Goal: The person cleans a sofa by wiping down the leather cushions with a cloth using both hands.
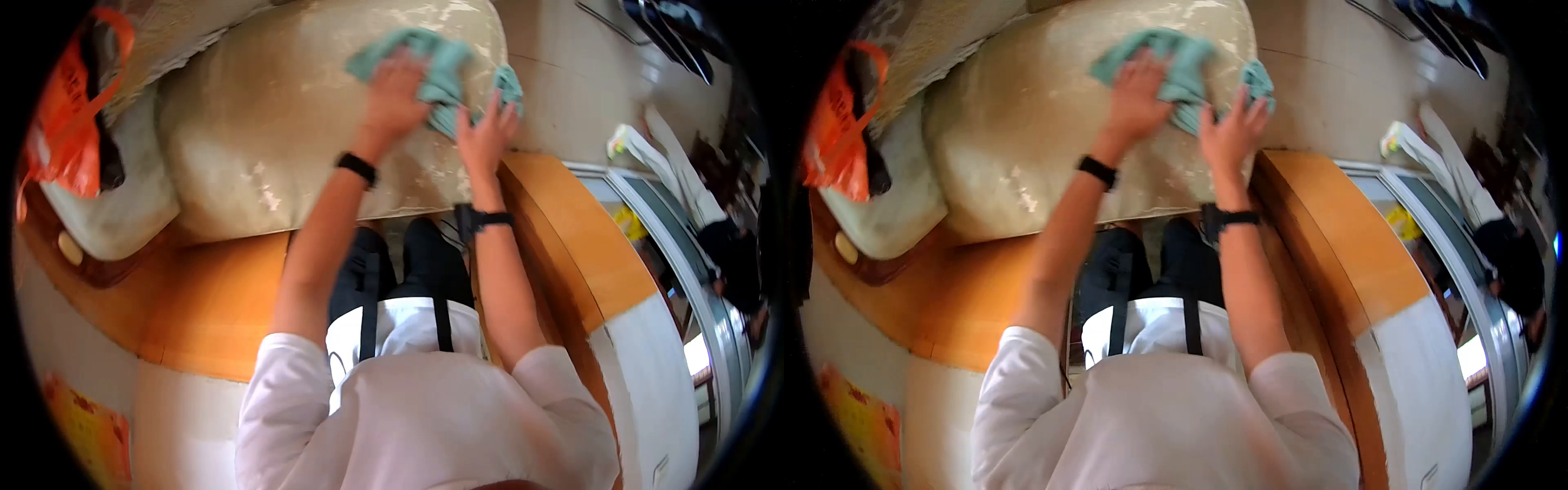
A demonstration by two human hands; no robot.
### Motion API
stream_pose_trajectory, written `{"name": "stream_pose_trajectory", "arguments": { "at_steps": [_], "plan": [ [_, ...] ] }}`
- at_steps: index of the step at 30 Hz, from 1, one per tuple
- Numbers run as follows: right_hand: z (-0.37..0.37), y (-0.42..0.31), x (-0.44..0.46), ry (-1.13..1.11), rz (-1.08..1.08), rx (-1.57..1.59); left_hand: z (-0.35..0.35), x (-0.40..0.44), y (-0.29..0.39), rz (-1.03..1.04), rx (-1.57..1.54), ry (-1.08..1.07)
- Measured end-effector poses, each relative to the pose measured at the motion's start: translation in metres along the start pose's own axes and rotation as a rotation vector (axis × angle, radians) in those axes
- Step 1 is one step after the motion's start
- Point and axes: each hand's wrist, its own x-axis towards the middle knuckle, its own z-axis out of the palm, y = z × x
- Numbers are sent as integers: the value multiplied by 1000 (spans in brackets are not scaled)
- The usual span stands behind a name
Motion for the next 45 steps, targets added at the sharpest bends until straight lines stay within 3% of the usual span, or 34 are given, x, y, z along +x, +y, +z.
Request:
{"name": "stream_pose_trajectory", "arguments": {
  "at_steps": [2, 4, 7, 9, 12, 13, 15, 19, 21, 22, 24, 25, 26, 28, 29, 30, 31, 32, 33, 35, 36, 38, 39, 41, 42, 44, 45],
  "plan": [
    [8, -33, 15, -151, 99, -201, -24, 6, -47, -34, 63, -25],
    [22, -65, 34, -150, 60, -202, -44, 6, -83, -22, 214, -29],
    [39, -118, 59, -165, -194, -45, -79, -7, -123, -222, 340, -18],
    [64, -153, 60, -195, -352, 25, -102, -30, -154, -212, 459, 179],
    [91, -217, 56, -270, -567, 114, -155, -66, -172, -369, 488, 251],
    [97, -238, 52, -294, -644, 148, -160, -96, -217, -269, 614, 232],
    [111, -275, 30, -337, -706, 197, -186, -125, -217, -714, 493, 157],
    [122, -315, -31, -321, -839, 295, -209, -209, -240, -801, 447, 298],
    [114, -316, -63, -347, -852, 361, -205, -256, -231, -1078, 195, 259],
    [110, -308, -78, -333, -834, 377, -200, -274, -222, -1004, 105, 219],
    [100, -283, -101, -300, -801, 395, -169, -323, -210, -916, 345, 79],
    [95, -268, -113, -326, -840, 352, -160, -333, -194, -844, 321, 25],
    [89, -251, -124, -352, -880, 310, -147, -358, -198, -911, 413, -145],
    [77, -214, -135, -379, -933, 282, -144, -320, -140, -1008, 318, -323],
    [69, -195, -138, -420, -1004, 246, -123, -337, -129, -868, 420, -207],
    [60, -177, -139, -480, -1040, 245, -119, -334, -115, -866, 452, -447],
    [52, -159, -135, -534, -1078, 240, -90, -365, -126, -756, 607, -518],
    [46, -139, -132, -537, -1126, 245, -74, -362, -109, -735, 625, -399],
    [39, -123, -124, -538, -1171, 246, -57, -374, -108, -519, 748, -432],
    [14, -87, -99, -660, -1099, 286, -35, -346, -78, -469, 706, -721],
    [5, -66, -87, -609, -980, 307, -30, -314, -47, -426, 656, -815],
    [-23, -24, -71, -528, -722, 333, -18, -259, 8, -457, 543, -818],
    [-38, -4, -62, -496, -587, 342, -3, -244, 30, -634, 499, -627],
    [-64, 35, -52, -440, -403, 352, -20, -187, 80, -620, 238, -699],
    [-71, 56, -49, -408, -313, 327, -21, -168, 98, -611, 248, -687],
    [-66, 107, -48, -360, -49, 340, -20, -136, 119, -384, 76, -869],
    [-58, 132, -51, -344, 127, 376, -14, -130, 120, -366, 89, -866]
  ]
}}
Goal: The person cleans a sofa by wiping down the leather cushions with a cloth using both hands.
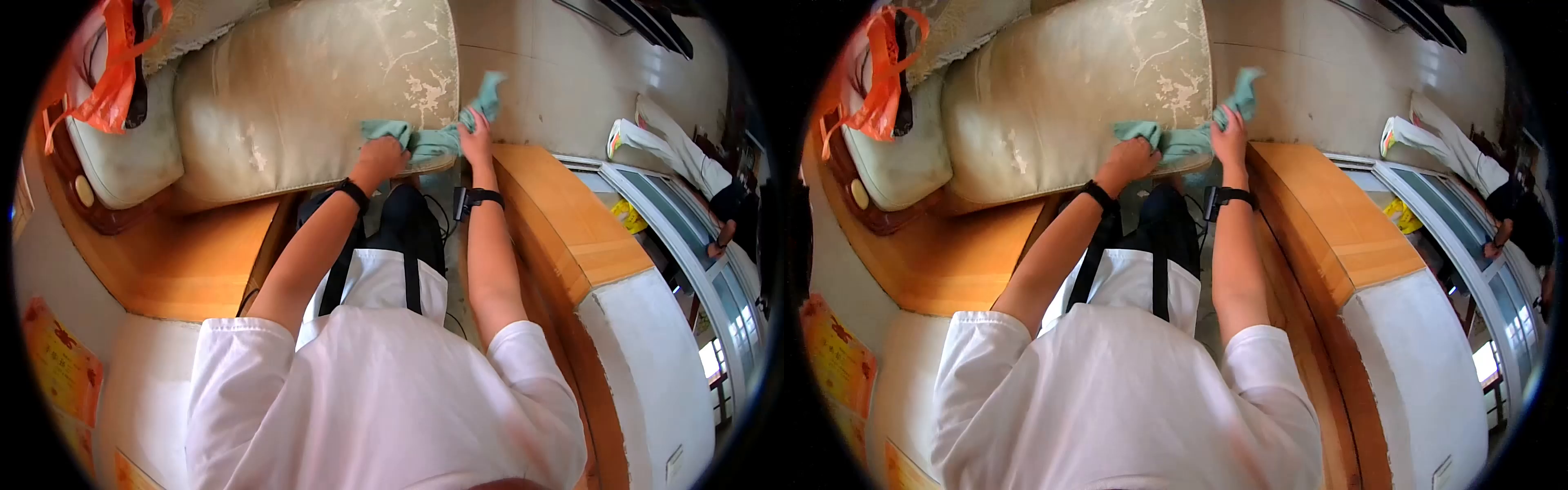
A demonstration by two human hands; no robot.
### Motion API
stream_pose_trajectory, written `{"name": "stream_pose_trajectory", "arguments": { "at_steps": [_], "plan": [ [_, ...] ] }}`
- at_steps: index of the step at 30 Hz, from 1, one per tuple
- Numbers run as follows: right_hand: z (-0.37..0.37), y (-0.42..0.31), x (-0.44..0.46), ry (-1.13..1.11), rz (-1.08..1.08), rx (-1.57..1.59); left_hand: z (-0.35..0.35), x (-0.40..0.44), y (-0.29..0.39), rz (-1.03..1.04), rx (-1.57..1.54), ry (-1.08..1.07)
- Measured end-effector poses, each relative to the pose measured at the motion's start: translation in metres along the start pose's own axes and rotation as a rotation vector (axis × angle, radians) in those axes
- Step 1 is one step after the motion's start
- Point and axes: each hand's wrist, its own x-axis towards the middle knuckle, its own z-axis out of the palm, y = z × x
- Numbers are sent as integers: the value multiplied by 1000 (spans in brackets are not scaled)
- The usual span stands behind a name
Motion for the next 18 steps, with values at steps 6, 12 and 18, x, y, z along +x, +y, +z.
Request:
{"name": "stream_pose_trajectory", "arguments": {
  "at_steps": [6, 12, 18],
  "plan": [
    [-8, 65, -50, -305, 785, 460, -17, 20, -17, 101, 56, 157],
    [30, 63, -103, -323, 361, 138, -12, -2, -58, 47, 206, 130],
    [25, -28, -70, -367, -69, 158, -17, -46, -131, -131, 289, 249]
  ]
}}
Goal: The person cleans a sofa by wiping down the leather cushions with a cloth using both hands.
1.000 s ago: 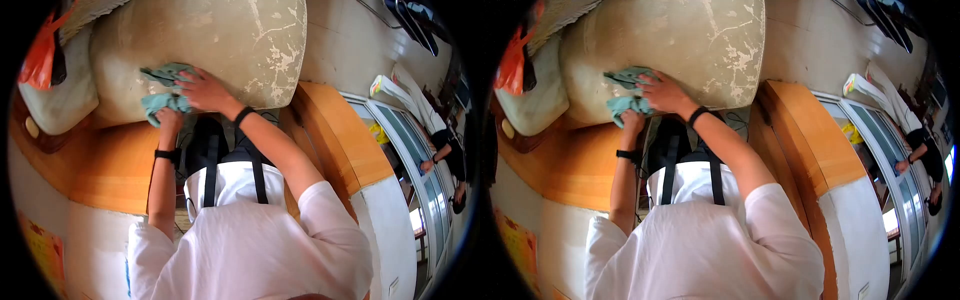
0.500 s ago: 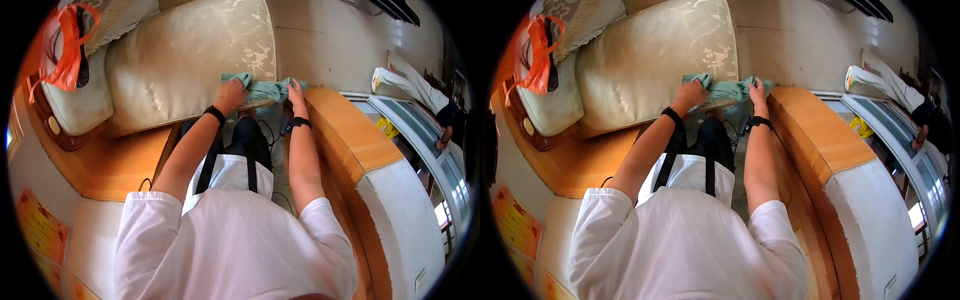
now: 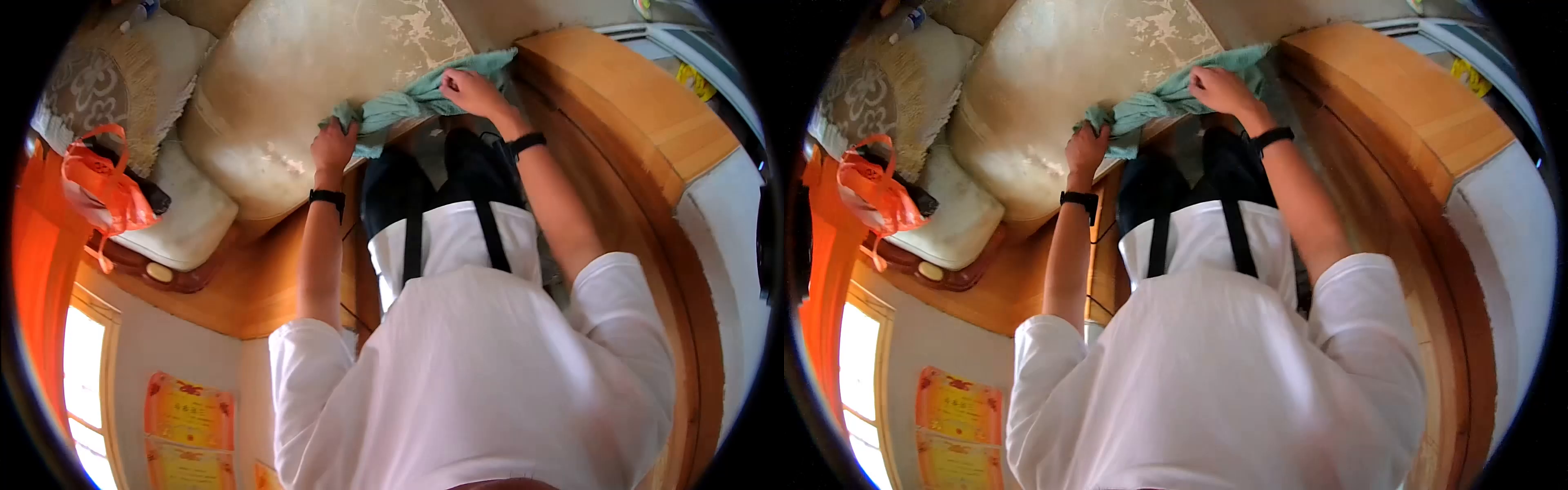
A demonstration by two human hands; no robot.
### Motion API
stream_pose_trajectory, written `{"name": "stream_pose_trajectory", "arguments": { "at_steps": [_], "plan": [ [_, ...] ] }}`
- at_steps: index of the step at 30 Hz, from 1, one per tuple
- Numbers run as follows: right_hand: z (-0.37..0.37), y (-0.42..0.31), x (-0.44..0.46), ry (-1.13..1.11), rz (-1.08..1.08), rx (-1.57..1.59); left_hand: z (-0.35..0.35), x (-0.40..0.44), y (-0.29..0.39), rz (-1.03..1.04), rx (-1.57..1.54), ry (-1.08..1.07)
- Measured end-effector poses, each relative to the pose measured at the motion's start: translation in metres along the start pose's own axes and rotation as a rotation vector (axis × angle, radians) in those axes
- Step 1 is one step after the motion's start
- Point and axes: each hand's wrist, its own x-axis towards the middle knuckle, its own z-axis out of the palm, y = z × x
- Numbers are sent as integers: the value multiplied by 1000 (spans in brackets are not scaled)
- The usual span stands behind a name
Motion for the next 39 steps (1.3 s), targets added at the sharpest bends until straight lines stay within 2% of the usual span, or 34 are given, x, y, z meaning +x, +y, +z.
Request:
{"name": "stream_pose_trajectory", "arguments": {
  "at_steps": [1, 2, 4, 5, 6, 7, 9, 11, 13, 14, 15, 17, 18, 21, 22, 24, 25, 27, 28, 29, 31, 33, 35, 37, 39],
  "plan": [
    [13, -6, 15, 19, 2, 25, -3, 2, -13, -17, -42, 89],
    [23, -13, 32, -30, -64, -66, -7, 7, -24, -2, -18, 92],
    [31, -26, 63, -76, -123, -138, -20, 8, -37, -112, -27, 152],
    [23, -39, 78, -218, 16, -149, -25, 13, -40, -106, -5, 141],
    [18, -47, 84, -365, 154, -158, -28, 22, -42, -92, -17, 35],
    [19, -50, 87, -367, 156, -138, -37, 30, -41, -82, -31, -66],
    [18, -55, 96, -340, 293, -72, -54, 44, -20, -47, -53, -73],
    [24, -48, 93, -258, 235, -72, -57, 56, 9, -10, -91, -85],
    [16, -53, 92, -250, 207, -137, -43, 74, 31, 114, -22, -43],
    [9, -60, 92, -270, 283, -175, -34, 81, 38, 262, 29, 37],
    [13, -57, 93, -268, 288, -189, -30, 89, 45, 265, 15, 41],
    [24, -42, 99, -132, 196, -257, -32, 108, 62, 440, 120, -59],
    [14, -49, 101, -257, 263, -181, -42, 114, 65, 498, 75, -126],
    [12, -51, 103, -310, 318, -191, -54, 116, 67, 540, 3, -165],
    [15, -47, 102, -266, 264, -231, -50, 111, 65, 546, -8, -155],
    [15, -45, 102, -185, 209, -189, -40, 100, 65, 503, -80, 12],
    [18, -48, 97, -112, 184, -183, -32, 97, 68, 514, -86, 3],
    [12, -51, 100, -261, 268, -236, -20, 77, 74, 236, -63, -13],
    [15, -48, 102, -273, 289, -217, -15, 71, 77, 202, -13, -53],
    [20, -46, 100, -270, 287, -216, -10, 66, 80, 203, -11, -50],
    [27, -41, 100, -108, 208, -248, 8, 61, 79, 175, -52, -80],
    [22, -42, 103, -170, 208, -267, 14, 50, 83, 185, -36, -115],
    [15, -47, 104, -312, 256, -238, 5, 37, 99, 102, 1, -267],
    [18, -45, 101, -239, 217, -232, 12, 34, 97, 69, -22, -248],
    [26, -41, 101, -165, 183, -222, 17, 33, 91, 35, 9, -94]
  ]
}}
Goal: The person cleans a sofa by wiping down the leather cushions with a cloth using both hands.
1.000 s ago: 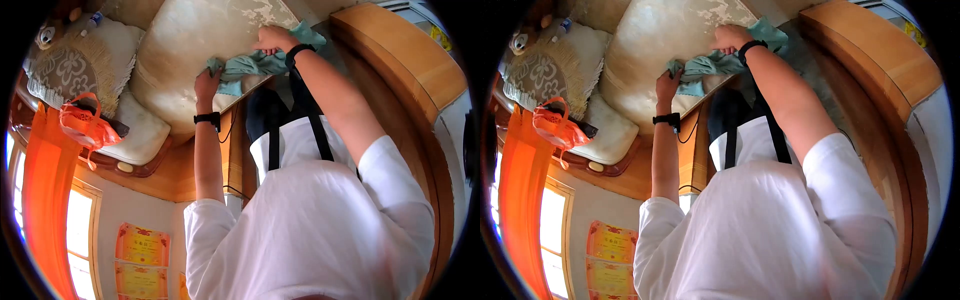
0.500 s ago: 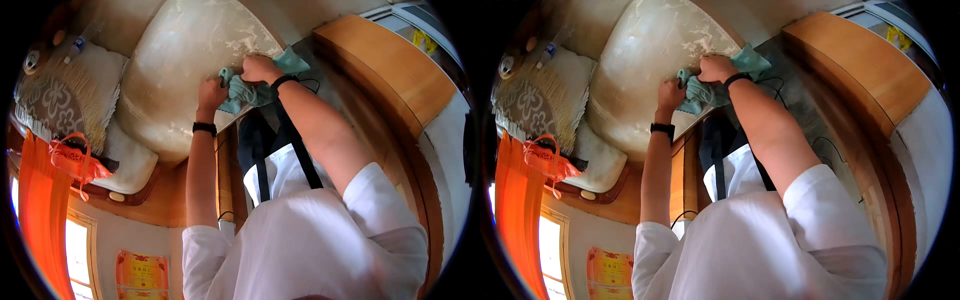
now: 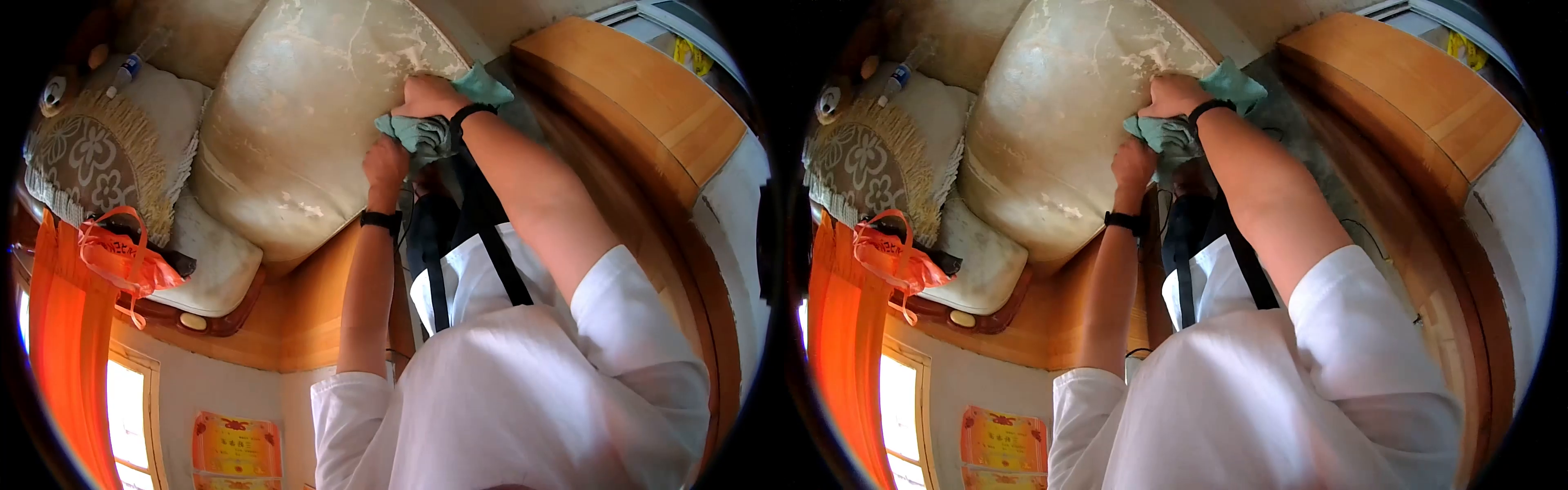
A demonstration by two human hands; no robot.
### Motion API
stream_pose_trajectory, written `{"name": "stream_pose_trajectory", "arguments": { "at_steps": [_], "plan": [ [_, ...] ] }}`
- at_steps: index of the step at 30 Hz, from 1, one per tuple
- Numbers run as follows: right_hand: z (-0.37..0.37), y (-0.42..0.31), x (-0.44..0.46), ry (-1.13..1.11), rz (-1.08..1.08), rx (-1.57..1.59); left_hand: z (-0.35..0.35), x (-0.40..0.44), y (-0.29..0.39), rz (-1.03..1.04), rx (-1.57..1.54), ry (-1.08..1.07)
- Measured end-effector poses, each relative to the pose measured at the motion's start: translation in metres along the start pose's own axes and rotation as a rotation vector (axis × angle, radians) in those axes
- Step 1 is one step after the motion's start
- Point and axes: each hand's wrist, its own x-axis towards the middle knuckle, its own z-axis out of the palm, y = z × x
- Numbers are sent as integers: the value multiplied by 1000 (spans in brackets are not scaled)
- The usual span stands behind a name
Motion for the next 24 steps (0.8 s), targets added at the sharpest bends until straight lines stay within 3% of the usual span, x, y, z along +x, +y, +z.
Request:
{"name": "stream_pose_trajectory", "arguments": {
  "at_steps": [2, 3, 5, 7, 10, 12, 13, 14, 16, 17, 19, 20, 22, 24],
  "plan": [
    [11, 6, 3, 194, -32, -24, -16, 6, -5, -92, -45, 9],
    [10, 5, 2, 181, -50, -43, -28, 11, -9, -188, -92, 30],
    [0, -6, 0, -4, 46, -102, -45, 18, -30, -175, -155, 92],
    [-6, -11, -4, -15, 1, -119, -56, 30, -58, -186, -163, 156],
    [-1, -15, -23, -47, -26, -80, -69, 40, -115, -368, -218, 319],
    [3, -17, -47, 93, -194, -98, -77, 32, -141, -449, -197, 277],
    [14, -8, -58, 164, -380, -127, -77, 23, -149, -464, -216, 282],
    [26, 3, -68, 153, -388, -148, -76, 12, -156, -437, -173, 257],
    [54, 23, -84, 118, -715, -292, -62, -8, -159, -418, -138, 234],
    [73, 34, -87, 110, -722, -300, -40, -17, -164, -317, -191, 308],
    [97, 43, -88, -147, -607, -491, -8, -27, -165, -34, -245, 453],
    [103, 43, -83, -160, -620, -500, 6, -37, -153, -157, -312, 403],
    [106, 22, -76, -125, -269, -139, 24, -48, -137, -162, -342, 481],
    [81, -11, -70, -112, -251, -38, 15, -60, -116, -136, -261, 548]
  ]
}}
